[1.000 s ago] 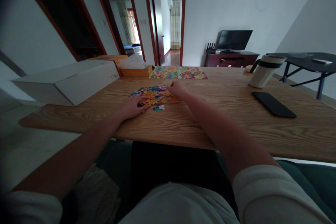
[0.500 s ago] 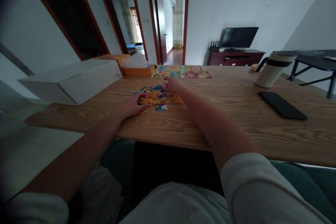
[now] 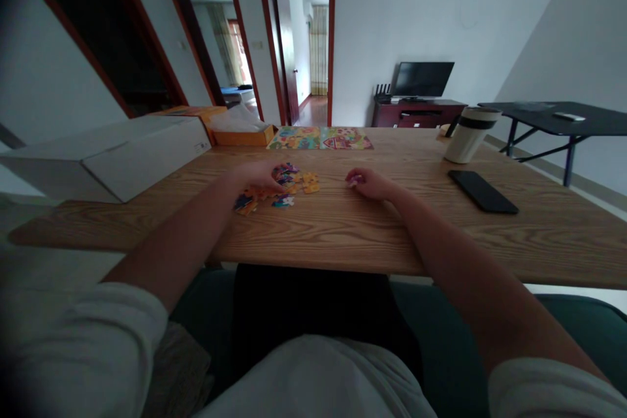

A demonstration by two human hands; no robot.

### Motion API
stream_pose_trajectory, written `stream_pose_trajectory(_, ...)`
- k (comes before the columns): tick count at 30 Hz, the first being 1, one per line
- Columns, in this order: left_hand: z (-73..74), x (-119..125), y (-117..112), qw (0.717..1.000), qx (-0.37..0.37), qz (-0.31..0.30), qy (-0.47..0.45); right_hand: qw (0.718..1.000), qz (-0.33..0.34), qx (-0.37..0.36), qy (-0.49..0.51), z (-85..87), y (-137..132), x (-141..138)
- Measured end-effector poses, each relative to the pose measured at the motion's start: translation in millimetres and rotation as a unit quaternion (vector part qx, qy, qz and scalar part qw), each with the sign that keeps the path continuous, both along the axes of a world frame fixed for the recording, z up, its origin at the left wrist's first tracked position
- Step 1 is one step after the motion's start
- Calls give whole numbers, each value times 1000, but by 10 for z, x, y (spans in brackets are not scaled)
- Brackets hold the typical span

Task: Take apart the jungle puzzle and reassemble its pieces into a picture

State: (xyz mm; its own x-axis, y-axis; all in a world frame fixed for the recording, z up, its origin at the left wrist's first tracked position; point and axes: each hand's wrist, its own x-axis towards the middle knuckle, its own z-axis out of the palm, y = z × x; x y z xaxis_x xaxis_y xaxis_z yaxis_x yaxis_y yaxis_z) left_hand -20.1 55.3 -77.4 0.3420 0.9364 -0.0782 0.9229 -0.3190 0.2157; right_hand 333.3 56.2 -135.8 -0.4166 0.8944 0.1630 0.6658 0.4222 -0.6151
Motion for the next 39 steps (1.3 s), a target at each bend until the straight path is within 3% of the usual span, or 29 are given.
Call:
stream_pose_trajectory(4, -179, 50, 149, 998, 47, 14, -37, 996, 57, 34, -59, -15, -61, -142)
stream_pose_trajectory(10, -323, -39, -15, 993, 88, -13, -77, 992, 80, 42, -87, -32, -123, -194)
stream_pose_trajectory(16, -289, -9, -87, 986, 111, -39, -121, 993, 21, 30, -110, 36, -182, -136)
stream_pose_trajectory(23, -184, 91, -169, 967, 174, -33, -184, 987, 0, 1, -159, 102, -177, -48)
stream_pose_trajectory(28, -176, 60, -154, 939, 247, 4, -239, 991, 26, 6, -129, 106, -148, -22)
stream_pose_trajectory(34, -166, -61, -66, 901, 313, 90, -286, 993, 44, 8, -113, 97, -109, 5)
stream_pose_trajectory(39, -142, -104, -71, 894, 336, 91, -281, 992, 46, 17, -112, 75, -87, 26)
